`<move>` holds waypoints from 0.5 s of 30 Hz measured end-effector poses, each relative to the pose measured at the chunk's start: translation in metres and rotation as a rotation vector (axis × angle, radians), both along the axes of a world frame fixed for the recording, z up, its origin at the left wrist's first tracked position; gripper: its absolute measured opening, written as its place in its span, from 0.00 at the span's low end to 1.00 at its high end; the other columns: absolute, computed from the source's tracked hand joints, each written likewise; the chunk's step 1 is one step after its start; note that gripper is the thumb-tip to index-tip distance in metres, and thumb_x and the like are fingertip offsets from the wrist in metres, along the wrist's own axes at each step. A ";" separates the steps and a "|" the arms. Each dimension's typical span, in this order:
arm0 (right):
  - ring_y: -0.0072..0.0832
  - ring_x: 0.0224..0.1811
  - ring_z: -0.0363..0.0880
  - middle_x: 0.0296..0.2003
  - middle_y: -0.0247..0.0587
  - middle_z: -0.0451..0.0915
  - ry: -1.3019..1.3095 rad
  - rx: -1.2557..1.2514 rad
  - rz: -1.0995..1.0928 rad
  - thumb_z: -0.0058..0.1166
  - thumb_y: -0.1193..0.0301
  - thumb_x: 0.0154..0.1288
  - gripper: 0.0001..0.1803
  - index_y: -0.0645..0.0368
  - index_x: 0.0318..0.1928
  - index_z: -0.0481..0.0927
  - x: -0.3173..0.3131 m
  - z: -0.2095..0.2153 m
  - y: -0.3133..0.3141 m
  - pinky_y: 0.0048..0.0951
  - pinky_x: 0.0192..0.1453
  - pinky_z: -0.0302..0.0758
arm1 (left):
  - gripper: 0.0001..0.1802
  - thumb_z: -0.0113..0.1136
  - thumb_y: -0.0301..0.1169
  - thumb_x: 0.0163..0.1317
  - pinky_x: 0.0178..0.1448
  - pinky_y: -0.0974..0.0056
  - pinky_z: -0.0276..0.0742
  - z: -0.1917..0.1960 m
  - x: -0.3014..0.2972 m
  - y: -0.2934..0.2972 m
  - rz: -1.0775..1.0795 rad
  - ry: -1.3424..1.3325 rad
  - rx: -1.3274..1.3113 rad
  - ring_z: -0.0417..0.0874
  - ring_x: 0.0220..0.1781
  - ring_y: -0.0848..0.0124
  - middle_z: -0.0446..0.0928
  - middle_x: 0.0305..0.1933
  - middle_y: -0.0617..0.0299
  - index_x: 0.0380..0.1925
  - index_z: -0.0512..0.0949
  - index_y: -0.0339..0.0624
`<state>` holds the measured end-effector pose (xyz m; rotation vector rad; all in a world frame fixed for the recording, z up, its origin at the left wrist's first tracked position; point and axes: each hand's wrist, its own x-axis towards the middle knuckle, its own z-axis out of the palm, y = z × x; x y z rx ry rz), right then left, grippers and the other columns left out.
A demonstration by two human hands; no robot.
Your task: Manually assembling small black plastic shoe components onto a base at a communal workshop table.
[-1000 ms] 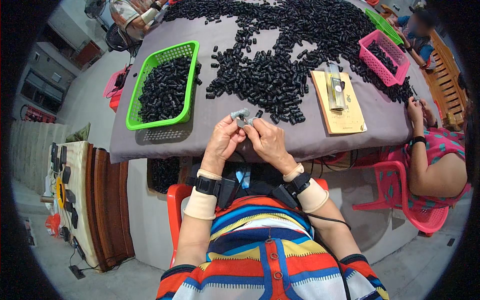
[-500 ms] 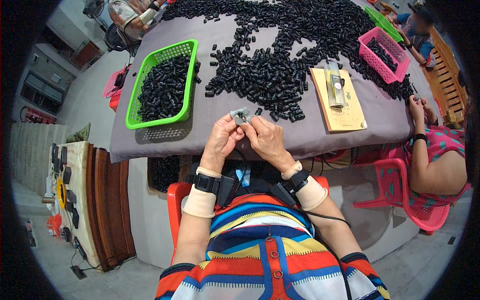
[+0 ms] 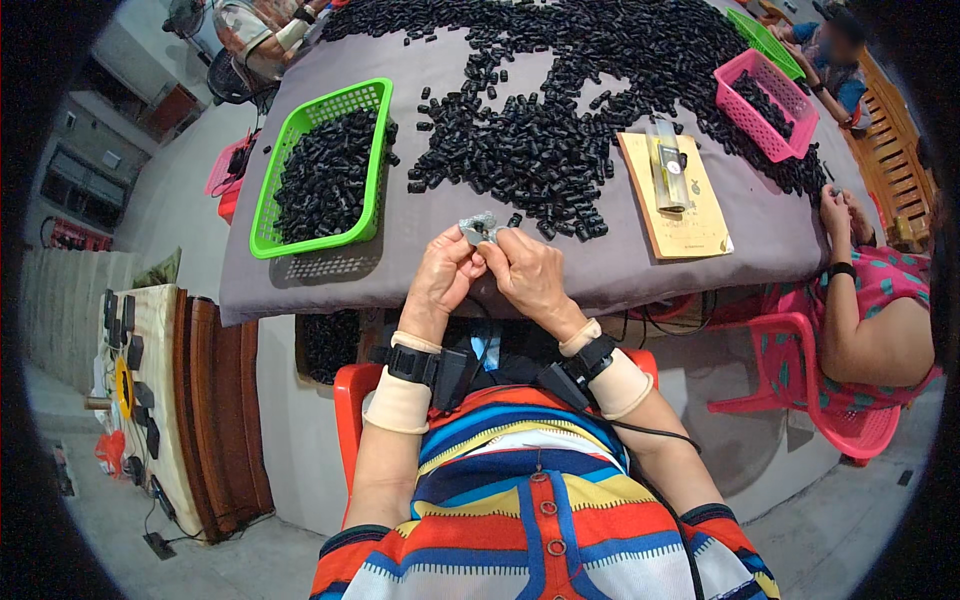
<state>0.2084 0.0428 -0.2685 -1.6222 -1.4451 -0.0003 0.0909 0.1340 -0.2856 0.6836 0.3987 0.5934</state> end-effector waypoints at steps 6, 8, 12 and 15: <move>0.42 0.21 0.74 0.22 0.41 0.73 0.005 -0.007 -0.005 0.52 0.63 0.59 0.12 0.57 0.25 0.70 0.000 0.002 0.000 0.39 0.21 0.68 | 0.08 0.49 0.24 0.62 0.28 0.77 0.68 0.008 0.003 -0.003 0.043 0.044 -0.015 0.72 0.26 0.80 0.76 0.33 0.64 0.40 0.74 0.37; 0.42 0.21 0.74 0.21 0.41 0.73 0.018 0.001 -0.016 0.53 0.63 0.59 0.13 0.57 0.25 0.70 -0.001 0.001 0.000 0.39 0.21 0.68 | 0.08 0.49 0.24 0.62 0.28 0.77 0.69 0.008 0.003 -0.003 0.046 0.043 -0.014 0.72 0.26 0.80 0.76 0.33 0.64 0.40 0.74 0.37; 0.42 0.21 0.74 0.21 0.41 0.73 0.019 0.008 -0.024 0.53 0.63 0.59 0.12 0.56 0.25 0.70 -0.001 0.001 0.000 0.39 0.21 0.67 | 0.08 0.50 0.24 0.62 0.29 0.77 0.69 0.009 0.004 -0.004 0.067 0.062 -0.017 0.73 0.27 0.80 0.76 0.34 0.64 0.40 0.74 0.37; 0.42 0.21 0.74 0.21 0.41 0.73 0.029 0.026 0.009 0.53 0.63 0.59 0.12 0.56 0.25 0.71 0.002 0.000 0.001 0.39 0.21 0.67 | 0.08 0.50 0.24 0.62 0.29 0.77 0.69 0.013 0.004 -0.005 0.083 0.083 -0.034 0.73 0.27 0.80 0.76 0.33 0.63 0.40 0.74 0.37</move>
